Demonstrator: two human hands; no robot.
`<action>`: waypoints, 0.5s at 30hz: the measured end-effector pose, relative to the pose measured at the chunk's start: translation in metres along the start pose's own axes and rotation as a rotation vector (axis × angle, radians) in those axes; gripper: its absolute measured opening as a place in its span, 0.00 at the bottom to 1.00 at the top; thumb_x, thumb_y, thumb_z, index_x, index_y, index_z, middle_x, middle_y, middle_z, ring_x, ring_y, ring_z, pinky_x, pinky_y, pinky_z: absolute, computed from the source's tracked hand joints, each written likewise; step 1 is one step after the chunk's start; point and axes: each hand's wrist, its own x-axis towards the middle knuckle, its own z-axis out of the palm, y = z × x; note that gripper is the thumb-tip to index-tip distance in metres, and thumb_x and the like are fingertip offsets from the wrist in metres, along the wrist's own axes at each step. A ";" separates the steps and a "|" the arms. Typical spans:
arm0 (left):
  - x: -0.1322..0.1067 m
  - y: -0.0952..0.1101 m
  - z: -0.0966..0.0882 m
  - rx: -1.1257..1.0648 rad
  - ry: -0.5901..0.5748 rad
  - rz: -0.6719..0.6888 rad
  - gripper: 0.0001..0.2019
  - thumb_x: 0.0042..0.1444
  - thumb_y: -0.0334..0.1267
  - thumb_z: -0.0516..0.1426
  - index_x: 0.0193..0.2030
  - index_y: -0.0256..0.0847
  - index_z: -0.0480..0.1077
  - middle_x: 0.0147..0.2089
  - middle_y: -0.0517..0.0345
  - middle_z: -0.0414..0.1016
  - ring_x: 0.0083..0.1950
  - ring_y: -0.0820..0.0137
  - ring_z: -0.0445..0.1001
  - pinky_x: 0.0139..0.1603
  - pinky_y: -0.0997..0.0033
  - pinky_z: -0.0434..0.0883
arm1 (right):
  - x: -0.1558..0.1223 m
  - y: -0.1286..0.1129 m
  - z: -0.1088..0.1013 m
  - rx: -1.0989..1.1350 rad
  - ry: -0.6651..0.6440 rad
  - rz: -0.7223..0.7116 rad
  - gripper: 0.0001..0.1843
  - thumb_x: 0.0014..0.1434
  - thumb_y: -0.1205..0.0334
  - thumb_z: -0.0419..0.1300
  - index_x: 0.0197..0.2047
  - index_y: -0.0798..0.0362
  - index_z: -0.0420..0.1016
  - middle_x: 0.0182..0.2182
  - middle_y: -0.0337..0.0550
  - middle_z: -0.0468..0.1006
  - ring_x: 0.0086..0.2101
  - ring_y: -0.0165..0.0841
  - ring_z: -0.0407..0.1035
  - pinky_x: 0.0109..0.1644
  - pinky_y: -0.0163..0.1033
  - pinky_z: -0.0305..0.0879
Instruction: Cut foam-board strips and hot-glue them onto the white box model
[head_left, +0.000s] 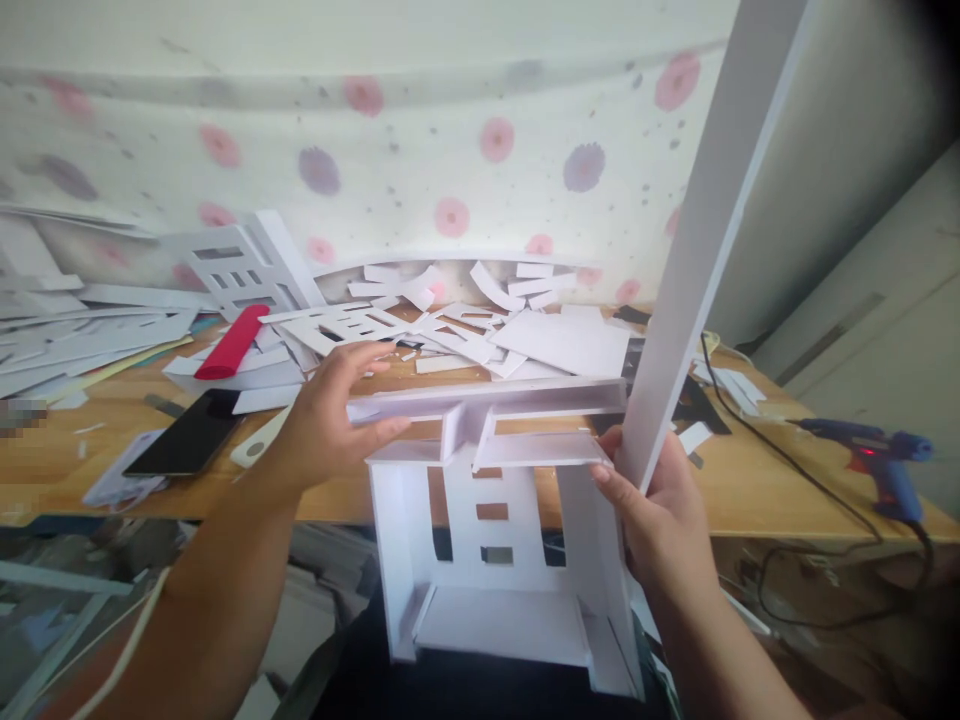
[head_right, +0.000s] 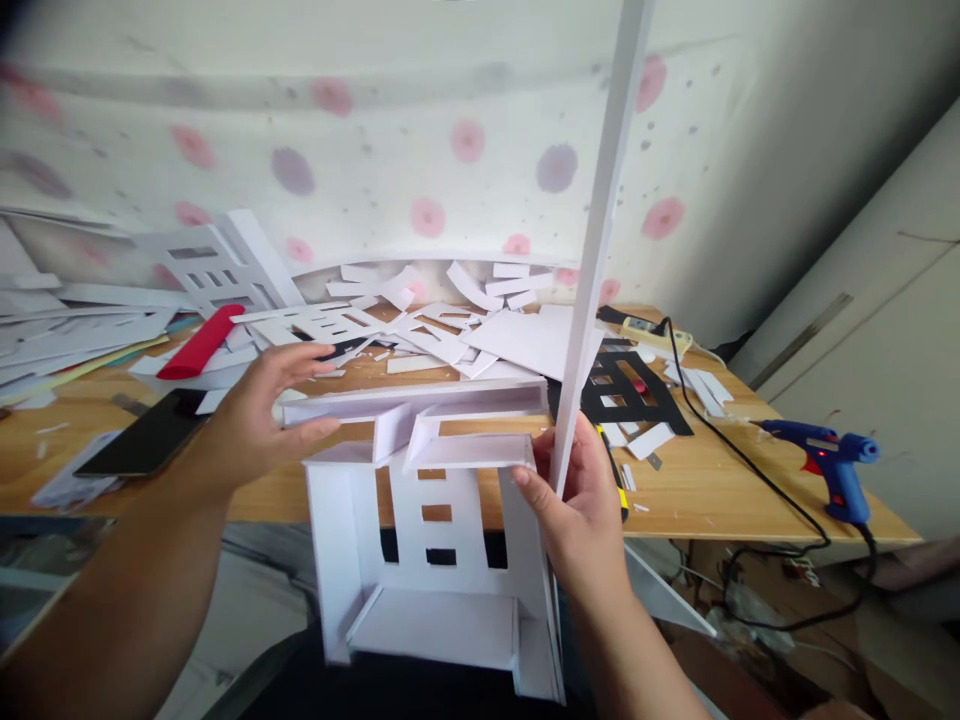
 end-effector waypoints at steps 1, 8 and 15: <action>0.005 -0.012 -0.003 -0.135 -0.124 -0.060 0.33 0.55 0.50 0.62 0.66 0.47 0.59 0.66 0.46 0.66 0.60 0.54 0.73 0.61 0.51 0.71 | 0.001 0.000 0.001 0.011 -0.007 -0.002 0.20 0.54 0.51 0.70 0.46 0.47 0.70 0.33 0.36 0.69 0.31 0.31 0.66 0.33 0.35 0.65; 0.024 -0.057 0.001 -0.393 -0.450 -0.128 0.23 0.59 0.53 0.59 0.57 0.46 0.74 0.60 0.49 0.75 0.62 0.54 0.72 0.62 0.55 0.70 | 0.022 -0.001 0.010 0.037 -0.073 0.045 0.24 0.54 0.50 0.70 0.51 0.48 0.70 0.31 0.36 0.69 0.32 0.32 0.67 0.37 0.37 0.67; 0.007 -0.092 -0.007 -0.442 -0.212 -0.307 0.20 0.63 0.51 0.57 0.54 0.38 0.71 0.52 0.52 0.80 0.45 0.65 0.79 0.42 0.70 0.77 | 0.037 -0.006 -0.019 0.128 0.061 0.118 0.23 0.49 0.49 0.73 0.42 0.50 0.72 0.34 0.37 0.72 0.42 0.40 0.76 0.51 0.44 0.70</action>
